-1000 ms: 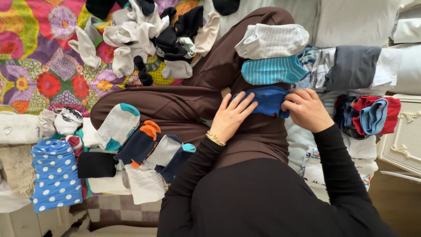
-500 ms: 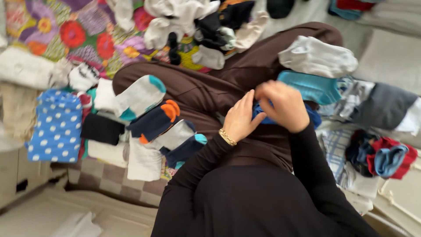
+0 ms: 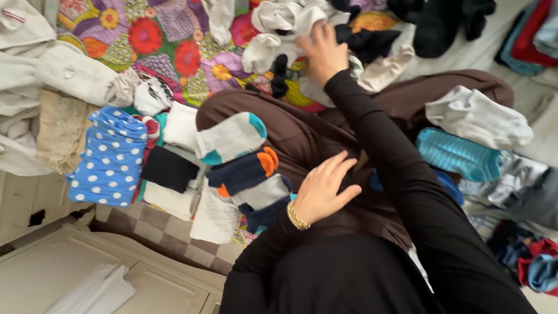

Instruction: Sorting and pairing different colored socks on a bed.

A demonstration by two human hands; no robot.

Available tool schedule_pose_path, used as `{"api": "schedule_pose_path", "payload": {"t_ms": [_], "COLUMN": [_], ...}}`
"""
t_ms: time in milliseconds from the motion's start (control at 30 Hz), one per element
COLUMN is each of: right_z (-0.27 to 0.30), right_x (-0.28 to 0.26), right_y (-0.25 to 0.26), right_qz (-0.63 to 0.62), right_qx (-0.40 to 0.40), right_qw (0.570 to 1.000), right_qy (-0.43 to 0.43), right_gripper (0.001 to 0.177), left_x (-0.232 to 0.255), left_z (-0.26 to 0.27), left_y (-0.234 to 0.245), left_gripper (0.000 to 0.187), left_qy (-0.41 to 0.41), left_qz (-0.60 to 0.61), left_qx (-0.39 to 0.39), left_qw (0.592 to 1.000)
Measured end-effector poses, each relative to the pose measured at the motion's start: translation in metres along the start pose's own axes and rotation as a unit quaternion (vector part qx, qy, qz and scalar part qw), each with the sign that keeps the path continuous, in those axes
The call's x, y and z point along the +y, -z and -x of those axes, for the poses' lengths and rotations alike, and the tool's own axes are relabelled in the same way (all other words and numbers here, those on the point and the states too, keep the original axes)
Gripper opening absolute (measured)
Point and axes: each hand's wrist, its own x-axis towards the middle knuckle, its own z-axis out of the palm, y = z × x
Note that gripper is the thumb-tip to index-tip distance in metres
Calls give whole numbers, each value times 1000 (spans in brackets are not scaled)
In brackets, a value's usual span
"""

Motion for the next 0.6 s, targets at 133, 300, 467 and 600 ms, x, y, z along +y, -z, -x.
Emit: {"api": "schedule_pose_path", "payload": {"t_ms": [133,300,467,600], "right_z": [-21,8,29,34], "right_x": [106,209,161,175], "right_y": [-47,-1,88,31], "right_qz": [45,-269,-802,-220], "right_qx": [155,170,122,158], "right_qw": [984,935,562,919], "right_qy": [-75,-157,-163,-286], "right_gripper": [11,7,20,32], "left_x": [-2,-9,-14,-22], "left_z": [-1,-16,-30,-33], "left_y": [27,48,59,65], "left_gripper": [55,49,47,47], "left_qy": [19,30,35,41], "left_qz": [48,87,104,106], "left_qx": [-1,-8,-1,-4], "left_qw": [999,996,994,993]}}
